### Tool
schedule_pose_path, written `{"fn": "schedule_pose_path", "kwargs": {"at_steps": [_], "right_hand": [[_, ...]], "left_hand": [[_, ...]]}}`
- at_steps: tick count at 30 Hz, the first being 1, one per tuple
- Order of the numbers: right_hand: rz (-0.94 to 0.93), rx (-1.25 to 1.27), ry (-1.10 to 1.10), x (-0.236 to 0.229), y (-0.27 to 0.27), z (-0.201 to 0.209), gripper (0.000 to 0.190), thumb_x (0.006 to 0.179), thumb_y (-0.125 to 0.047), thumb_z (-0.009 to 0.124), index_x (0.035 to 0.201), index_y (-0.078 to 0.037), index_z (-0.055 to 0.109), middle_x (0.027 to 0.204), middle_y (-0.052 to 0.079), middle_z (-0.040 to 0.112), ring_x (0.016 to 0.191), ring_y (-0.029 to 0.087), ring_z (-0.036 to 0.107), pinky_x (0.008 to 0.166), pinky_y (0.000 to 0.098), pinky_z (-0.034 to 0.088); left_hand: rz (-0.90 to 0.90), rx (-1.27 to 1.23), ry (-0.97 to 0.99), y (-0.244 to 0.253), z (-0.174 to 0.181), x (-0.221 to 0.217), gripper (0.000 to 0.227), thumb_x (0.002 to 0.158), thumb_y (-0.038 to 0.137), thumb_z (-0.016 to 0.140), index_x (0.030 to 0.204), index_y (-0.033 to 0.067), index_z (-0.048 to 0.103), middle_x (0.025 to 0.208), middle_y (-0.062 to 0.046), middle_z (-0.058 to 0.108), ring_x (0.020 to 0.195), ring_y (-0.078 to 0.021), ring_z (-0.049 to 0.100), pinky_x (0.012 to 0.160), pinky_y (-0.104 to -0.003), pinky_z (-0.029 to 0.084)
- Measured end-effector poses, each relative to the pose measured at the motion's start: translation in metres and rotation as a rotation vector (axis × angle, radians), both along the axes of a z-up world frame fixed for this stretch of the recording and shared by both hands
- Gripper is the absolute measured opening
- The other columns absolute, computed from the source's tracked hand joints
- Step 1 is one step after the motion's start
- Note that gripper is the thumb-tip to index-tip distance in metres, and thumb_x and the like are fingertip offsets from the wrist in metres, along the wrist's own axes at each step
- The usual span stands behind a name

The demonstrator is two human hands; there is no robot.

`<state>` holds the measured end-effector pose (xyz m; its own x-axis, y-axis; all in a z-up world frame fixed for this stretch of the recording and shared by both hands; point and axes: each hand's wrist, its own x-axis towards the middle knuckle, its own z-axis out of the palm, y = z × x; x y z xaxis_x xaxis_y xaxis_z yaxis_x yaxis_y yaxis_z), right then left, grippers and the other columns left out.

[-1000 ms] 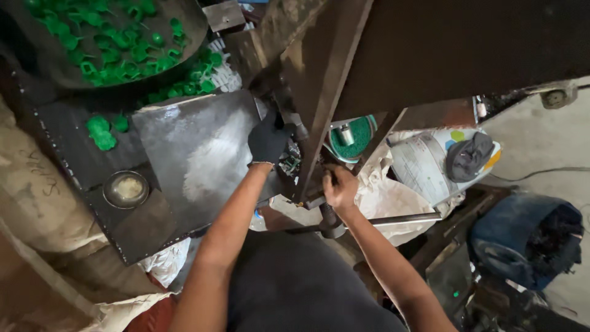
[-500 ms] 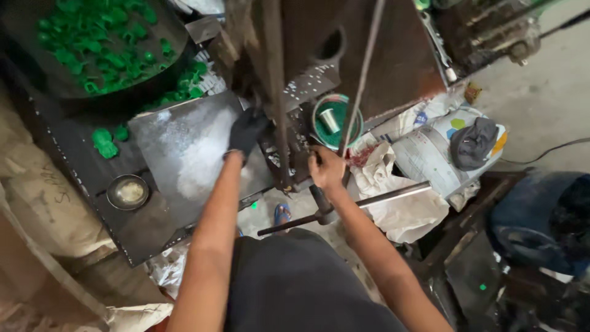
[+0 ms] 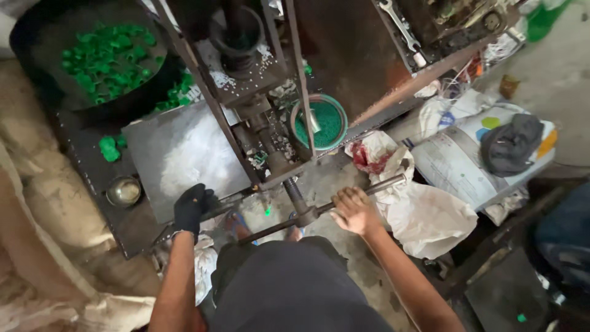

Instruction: The person operates a manual press machine to produce small green plastic items. They repeatedly place a metal mold into the press, pull a lever to activate the press, and then remove the finished green plastic piece from the mold.

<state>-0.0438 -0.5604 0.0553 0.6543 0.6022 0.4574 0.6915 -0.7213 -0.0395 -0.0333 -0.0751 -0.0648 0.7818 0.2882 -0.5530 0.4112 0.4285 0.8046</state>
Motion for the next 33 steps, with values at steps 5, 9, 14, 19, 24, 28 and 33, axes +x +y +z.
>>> {"fn": "schedule_pose_path", "kwargs": {"at_steps": [5, 9, 14, 19, 24, 28, 33], "right_hand": [[-0.441, 0.763, 0.793, 0.014, 0.022, -0.128, 0.036, 0.094, -0.034, 0.062, 0.109, -0.004, 0.075, 0.107, 0.010, 0.075, 0.090, 0.030, 0.068, 0.088, 0.0458, 0.052], [-0.547, 1.342, 1.876, 0.013, 0.069, -0.209, 0.060, 0.100, -0.048, 0.053, 0.118, 0.005, 0.074, 0.111, 0.014, 0.079, 0.095, 0.022, 0.074, 0.086, 0.0347, 0.055], [0.468, 1.097, 1.966, -0.011, 0.101, -0.229, 0.059, 0.092, -0.038, 0.073, 0.139, -0.002, 0.066, 0.133, 0.009, 0.066, 0.110, 0.015, 0.063, 0.093, 0.0324, 0.049], [-0.308, 1.029, 2.088, -0.026, 0.097, -0.228, 0.048, 0.094, -0.042, 0.058, 0.127, -0.008, 0.067, 0.110, 0.008, 0.072, 0.090, 0.018, 0.068, 0.080, 0.0350, 0.056], [-0.943, 1.607, 1.397, -0.025, 0.031, -0.185, 0.046, 0.098, -0.042, 0.044, 0.119, -0.010, 0.069, 0.089, 0.007, 0.077, 0.074, 0.021, 0.072, 0.070, 0.0367, 0.060], [-1.190, 1.951, 0.752, 0.009, -0.028, -0.089, 0.043, 0.103, -0.052, 0.048, 0.115, -0.014, 0.065, 0.097, 0.006, 0.067, 0.077, 0.022, 0.058, 0.064, 0.0379, 0.046], [-0.997, 1.936, 0.242, 0.058, -0.039, 0.012, 0.046, 0.102, -0.049, 0.049, 0.118, -0.010, 0.068, 0.082, 0.004, 0.061, 0.065, 0.016, 0.056, 0.057, 0.0315, 0.046]], "left_hand": [[-0.227, 0.375, 0.166, 0.001, -0.023, -0.048, 0.026, 0.095, 0.018, 0.065, 0.114, 0.0029, 0.073, 0.092, -0.012, 0.076, 0.078, -0.0260, 0.070, 0.070, -0.037, 0.057], [-0.170, 0.224, 0.318, -0.012, -0.036, -0.116, 0.028, 0.094, 0.023, 0.065, 0.115, 0.0050, 0.072, 0.091, -0.011, 0.074, 0.074, -0.0228, 0.067, 0.066, -0.036, 0.054], [-0.158, 0.070, 0.388, -0.030, -0.030, -0.167, 0.032, 0.092, 0.029, 0.066, 0.115, 0.0077, 0.070, 0.089, -0.010, 0.071, 0.069, -0.0188, 0.064, 0.060, -0.035, 0.051], [-0.574, 0.664, 0.502, -0.058, -0.048, -0.166, 0.045, 0.097, 0.045, 0.060, 0.116, 0.0066, 0.076, 0.087, -0.023, 0.075, 0.073, -0.0302, 0.070, 0.071, -0.042, 0.056], [-0.784, 1.007, 0.199, -0.095, -0.076, -0.119, 0.071, 0.075, 0.056, 0.074, 0.129, 0.0106, 0.066, 0.122, -0.019, 0.069, 0.113, -0.0391, 0.065, 0.096, -0.047, 0.051], [-1.082, 0.966, 0.146, -0.123, -0.097, -0.098, 0.081, 0.061, 0.054, 0.080, 0.130, 0.0132, 0.067, 0.119, -0.015, 0.072, 0.112, -0.0339, 0.069, 0.098, -0.044, 0.054], [-1.568, 0.849, 0.070, -0.126, -0.134, -0.074, 0.069, 0.068, 0.062, 0.076, 0.116, 0.0117, 0.072, 0.109, -0.016, 0.074, 0.105, -0.0347, 0.070, 0.094, -0.044, 0.055]]}}
